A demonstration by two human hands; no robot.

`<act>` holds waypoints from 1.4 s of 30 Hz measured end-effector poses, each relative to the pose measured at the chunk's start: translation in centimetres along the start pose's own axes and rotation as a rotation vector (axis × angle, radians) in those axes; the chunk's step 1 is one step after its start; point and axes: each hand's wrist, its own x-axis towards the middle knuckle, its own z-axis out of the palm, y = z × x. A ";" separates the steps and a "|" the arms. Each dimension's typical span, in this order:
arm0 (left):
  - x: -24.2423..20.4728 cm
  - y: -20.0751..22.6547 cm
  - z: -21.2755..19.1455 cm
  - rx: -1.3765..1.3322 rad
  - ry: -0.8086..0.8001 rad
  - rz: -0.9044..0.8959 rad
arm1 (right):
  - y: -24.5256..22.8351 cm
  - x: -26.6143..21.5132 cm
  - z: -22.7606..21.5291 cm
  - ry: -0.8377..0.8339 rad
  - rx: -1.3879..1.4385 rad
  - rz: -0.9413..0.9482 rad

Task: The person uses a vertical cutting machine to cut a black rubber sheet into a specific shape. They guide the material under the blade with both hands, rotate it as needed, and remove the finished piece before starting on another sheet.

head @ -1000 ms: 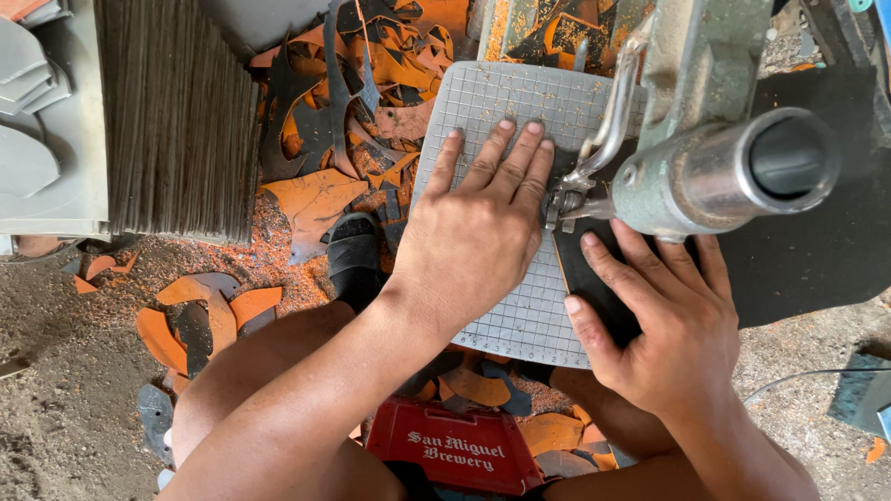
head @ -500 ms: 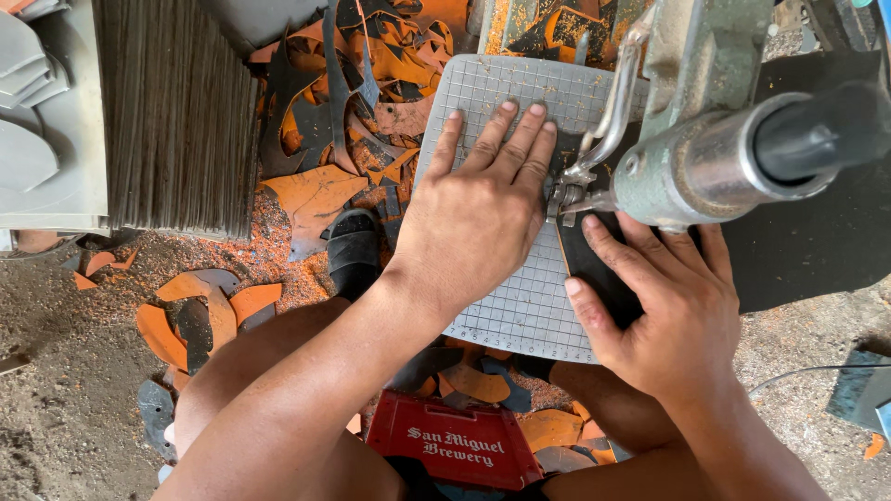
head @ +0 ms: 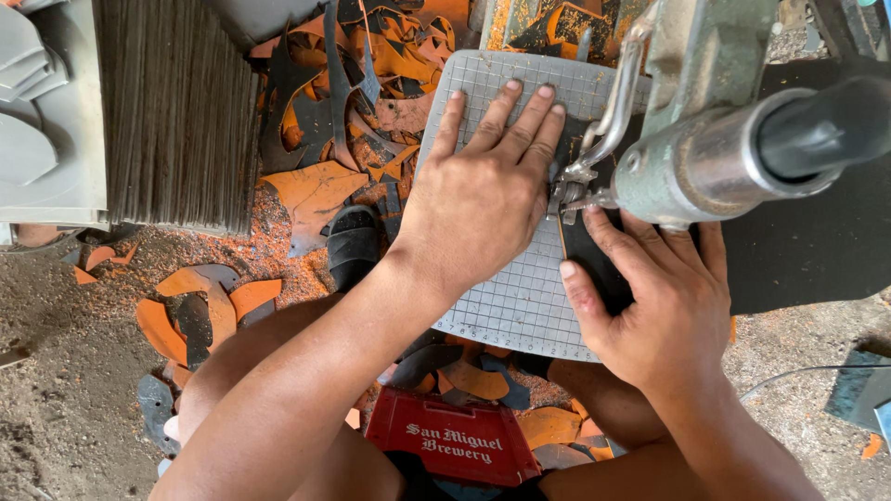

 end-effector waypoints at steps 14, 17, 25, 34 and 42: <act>0.8 -0.4 0.6 -0.012 -0.020 0.000 | -0.3 0.4 0.6 0.004 -0.037 0.038; 0.9 -0.6 0.7 -0.023 -0.028 -0.001 | -0.2 0.9 0.9 -0.006 -0.032 0.070; 2.0 -2.0 -0.5 -0.134 -0.055 0.065 | 0.3 2.4 -0.3 0.011 0.001 -0.087; 1.8 -2.3 -0.4 -0.113 -0.084 0.057 | 0.9 1.3 -2.9 -0.116 0.071 0.157; 2.4 -2.1 0.1 -0.114 -0.099 0.038 | 1.9 0.1 -3.1 0.073 -0.007 0.104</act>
